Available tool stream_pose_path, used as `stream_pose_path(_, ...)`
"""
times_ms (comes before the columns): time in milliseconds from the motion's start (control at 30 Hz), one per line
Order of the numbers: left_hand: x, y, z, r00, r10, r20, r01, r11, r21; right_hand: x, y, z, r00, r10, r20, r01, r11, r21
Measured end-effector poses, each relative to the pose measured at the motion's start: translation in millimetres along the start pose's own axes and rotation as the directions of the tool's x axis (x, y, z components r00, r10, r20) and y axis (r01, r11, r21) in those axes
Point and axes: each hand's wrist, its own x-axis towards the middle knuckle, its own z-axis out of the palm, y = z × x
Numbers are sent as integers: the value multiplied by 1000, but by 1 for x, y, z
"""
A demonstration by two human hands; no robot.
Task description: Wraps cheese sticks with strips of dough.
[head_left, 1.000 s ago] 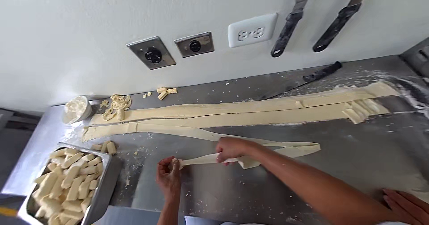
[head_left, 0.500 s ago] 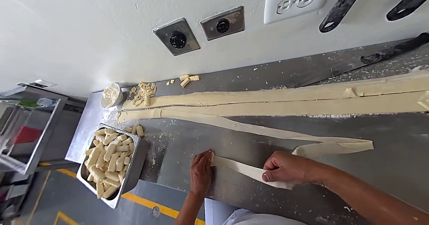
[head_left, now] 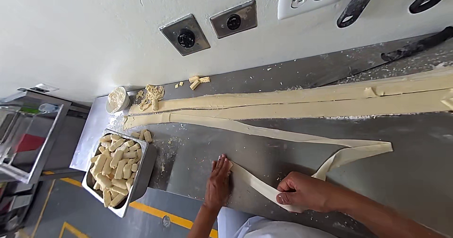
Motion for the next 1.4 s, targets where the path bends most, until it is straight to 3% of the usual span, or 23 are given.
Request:
stream_pose_path(200,4,-1,3,996,-16,-84,6,993,-120,-1,-2,6,998,-19,-62,21,999,32)
stream_pose_path(300,10,-3,0,991,-36,-128,31,999,-38,-7,-7,10,1000,10,15,-7,987,-163)
stream_pose_path(400,7,3,-5,1000,24,-13,-25,999,-25,-14,-15,19,999,6,48,13,927,-375)
stream_pose_path(467,12,-2,-12,998,-54,-18,53,996,-74,-14,-25,25,996,18,88,26,879,-476)
stream_pose_path(600,17,-1,-2,994,-94,-60,84,985,-153,-14,-38,31,992,54,113,20,824,-567)
stream_pose_path(700,27,9,4,986,-114,-119,103,990,-93,-14,-40,31,990,82,115,4,802,-597)
stream_pose_path(800,22,16,9,1000,14,-13,-15,999,-52,-12,-39,29,987,91,132,7,800,-599)
stream_pose_path(967,29,13,13,995,-82,-60,73,988,-136,-5,-30,29,995,-19,96,68,843,-534)
stream_pose_path(1100,39,19,21,993,-45,-104,33,993,-114,-3,-24,28,997,-19,78,55,872,-487)
stream_pose_path(1200,34,22,20,999,46,-20,-47,995,-91,-2,-14,27,995,-69,68,91,897,-433)
stream_pose_path(1300,32,16,17,996,-68,-56,61,991,-121,4,-5,33,982,-184,45,187,912,-364)
stream_pose_path(1400,32,18,26,994,-63,-94,50,990,-133,8,1,37,964,-266,14,257,912,-320)
